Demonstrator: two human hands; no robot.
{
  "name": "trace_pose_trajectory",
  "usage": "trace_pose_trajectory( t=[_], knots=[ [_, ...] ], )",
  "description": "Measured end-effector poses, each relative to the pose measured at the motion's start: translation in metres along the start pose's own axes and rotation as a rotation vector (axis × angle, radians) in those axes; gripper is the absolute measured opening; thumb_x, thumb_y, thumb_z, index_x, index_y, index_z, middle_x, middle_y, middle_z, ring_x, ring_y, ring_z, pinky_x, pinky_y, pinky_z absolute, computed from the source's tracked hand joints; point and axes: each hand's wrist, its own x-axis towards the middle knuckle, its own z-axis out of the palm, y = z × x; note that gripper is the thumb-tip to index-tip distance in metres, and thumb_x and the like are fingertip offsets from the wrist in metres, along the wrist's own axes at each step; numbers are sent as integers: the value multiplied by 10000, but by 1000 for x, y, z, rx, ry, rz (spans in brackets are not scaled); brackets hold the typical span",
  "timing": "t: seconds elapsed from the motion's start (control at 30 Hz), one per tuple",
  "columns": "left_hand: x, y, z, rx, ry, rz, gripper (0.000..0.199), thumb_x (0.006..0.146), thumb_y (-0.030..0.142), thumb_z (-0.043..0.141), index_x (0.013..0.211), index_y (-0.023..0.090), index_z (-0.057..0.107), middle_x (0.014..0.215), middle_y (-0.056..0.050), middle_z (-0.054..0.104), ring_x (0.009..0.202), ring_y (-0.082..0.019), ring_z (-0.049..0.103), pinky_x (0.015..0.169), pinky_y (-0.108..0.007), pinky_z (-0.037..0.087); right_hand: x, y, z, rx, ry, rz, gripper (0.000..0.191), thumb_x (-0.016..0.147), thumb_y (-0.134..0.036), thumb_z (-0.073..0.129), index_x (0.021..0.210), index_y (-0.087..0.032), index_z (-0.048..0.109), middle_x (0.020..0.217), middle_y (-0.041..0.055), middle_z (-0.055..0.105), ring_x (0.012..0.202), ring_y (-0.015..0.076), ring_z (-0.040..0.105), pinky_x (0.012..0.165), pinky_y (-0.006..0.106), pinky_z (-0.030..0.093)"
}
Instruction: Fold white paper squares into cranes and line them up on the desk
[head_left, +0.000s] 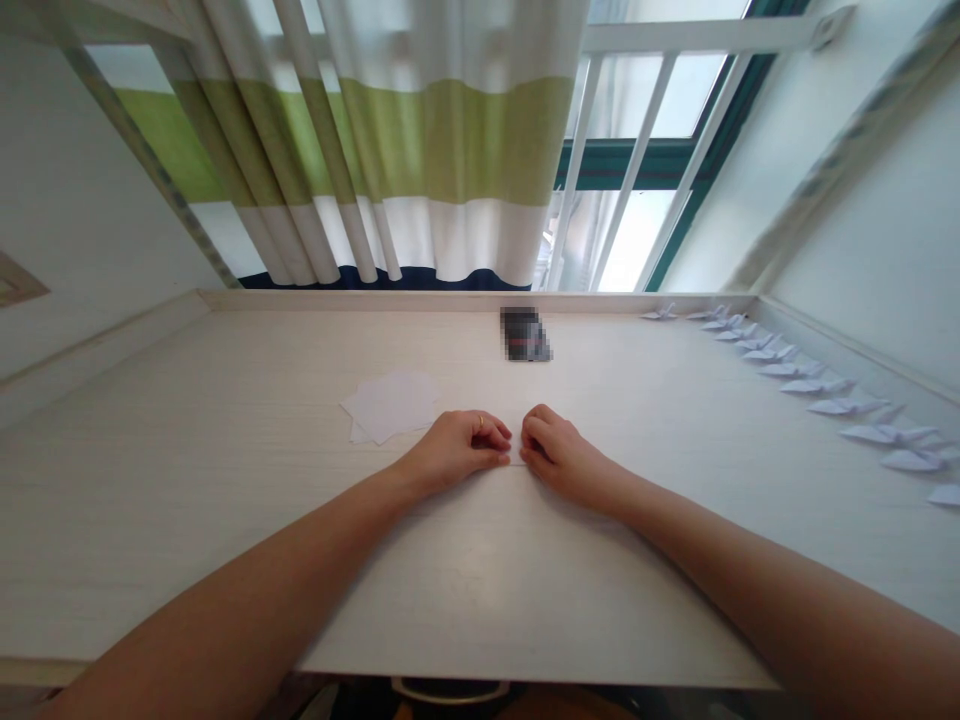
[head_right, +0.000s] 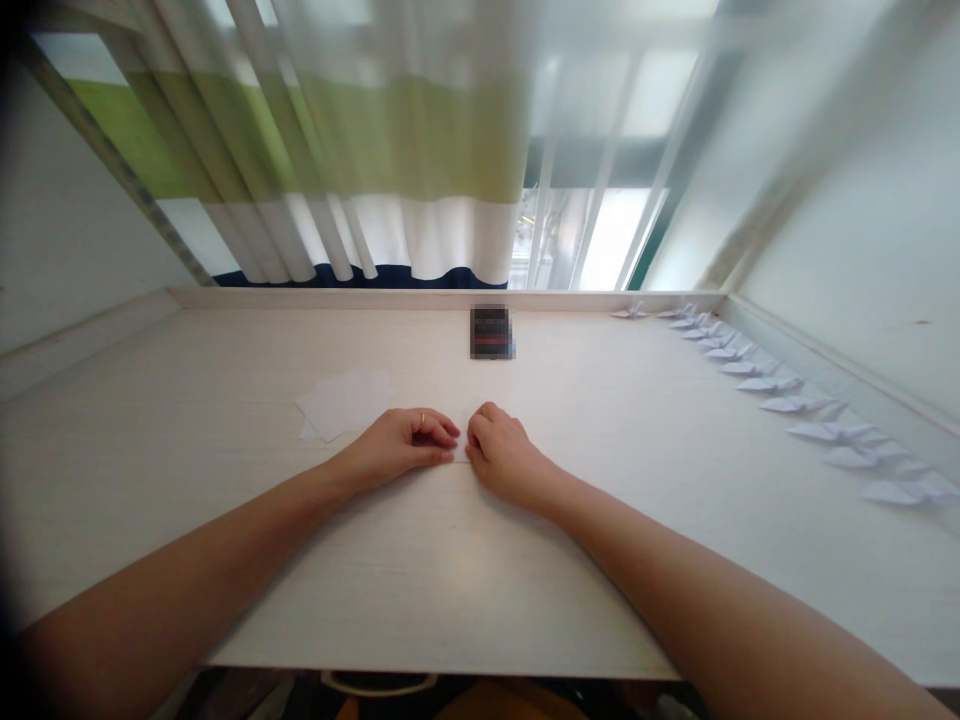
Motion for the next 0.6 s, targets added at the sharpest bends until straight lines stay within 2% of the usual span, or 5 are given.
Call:
trace_pose_trajectory(
  t=[0.3,0.6],
  knots=[
    [-2,3,1,-7,0,-7,76,612,176,638,670,128,627,948,-70,622,793,-147,589,792,-289,443,-4,-2,0,-53,-8,114,83,754,-131,460,813,-175,499,901,59,484,843,177,445,752,324,334],
    [2,5,-1,-2,-20,-46,69,592,162,642,650,125,631,925,-67,622,759,-145,585,760,-284,443,0,-3,-4,-4,-55,169,52,749,-165,481,748,-172,532,886,49,500,864,171,456,774,323,313]
  ],
)
